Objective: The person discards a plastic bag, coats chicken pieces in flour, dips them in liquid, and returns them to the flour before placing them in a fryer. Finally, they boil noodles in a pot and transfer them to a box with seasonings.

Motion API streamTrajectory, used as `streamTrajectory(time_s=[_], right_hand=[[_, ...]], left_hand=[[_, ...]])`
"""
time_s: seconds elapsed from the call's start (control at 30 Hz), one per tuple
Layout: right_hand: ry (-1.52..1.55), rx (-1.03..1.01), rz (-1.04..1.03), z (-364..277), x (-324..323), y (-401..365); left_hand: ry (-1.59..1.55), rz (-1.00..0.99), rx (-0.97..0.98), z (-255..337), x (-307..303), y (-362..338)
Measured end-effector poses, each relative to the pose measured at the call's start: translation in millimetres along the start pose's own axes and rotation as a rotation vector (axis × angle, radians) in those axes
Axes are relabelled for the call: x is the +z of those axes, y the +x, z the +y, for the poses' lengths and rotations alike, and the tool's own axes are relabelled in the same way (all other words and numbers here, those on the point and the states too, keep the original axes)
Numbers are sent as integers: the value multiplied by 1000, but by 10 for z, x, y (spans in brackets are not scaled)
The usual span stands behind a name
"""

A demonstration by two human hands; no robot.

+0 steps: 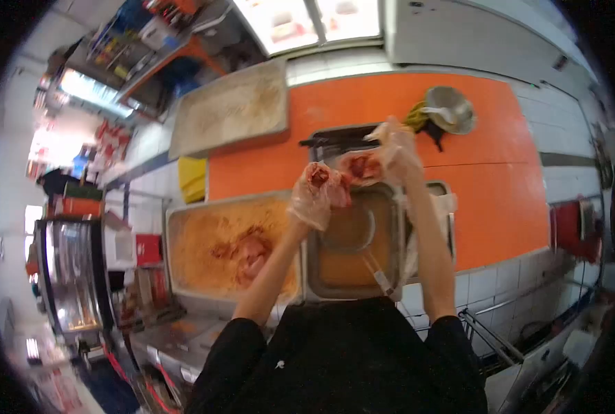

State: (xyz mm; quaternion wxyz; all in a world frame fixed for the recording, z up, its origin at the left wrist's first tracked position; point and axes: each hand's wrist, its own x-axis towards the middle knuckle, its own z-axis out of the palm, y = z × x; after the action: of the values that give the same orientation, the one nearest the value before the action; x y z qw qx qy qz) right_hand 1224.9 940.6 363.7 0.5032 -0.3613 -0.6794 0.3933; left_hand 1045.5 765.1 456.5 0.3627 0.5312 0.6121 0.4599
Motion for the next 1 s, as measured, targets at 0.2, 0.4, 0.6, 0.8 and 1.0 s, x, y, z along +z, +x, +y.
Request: streamTrajectory(time_s=[0.2, 0.4, 0.6, 0.8, 1.0], right_hand=[[-850, -198, -103, -512, -105, -156], [-879, -259, -170, -553, 117, -43], [-861, -283, -180, -609, 170, -51], [-844, -372, -44, -746, 110, -129], [-332, -129, 111, -262, 1, -91]], left_hand=[[-222, 183, 257, 532, -676, -1727], [-230, 88, 340, 1175, -910, -2925], [31, 166, 274, 752, -953, -2574], [997, 555, 77, -368, -1173, -1821], [472, 297, -384, -705, -684, -1665]])
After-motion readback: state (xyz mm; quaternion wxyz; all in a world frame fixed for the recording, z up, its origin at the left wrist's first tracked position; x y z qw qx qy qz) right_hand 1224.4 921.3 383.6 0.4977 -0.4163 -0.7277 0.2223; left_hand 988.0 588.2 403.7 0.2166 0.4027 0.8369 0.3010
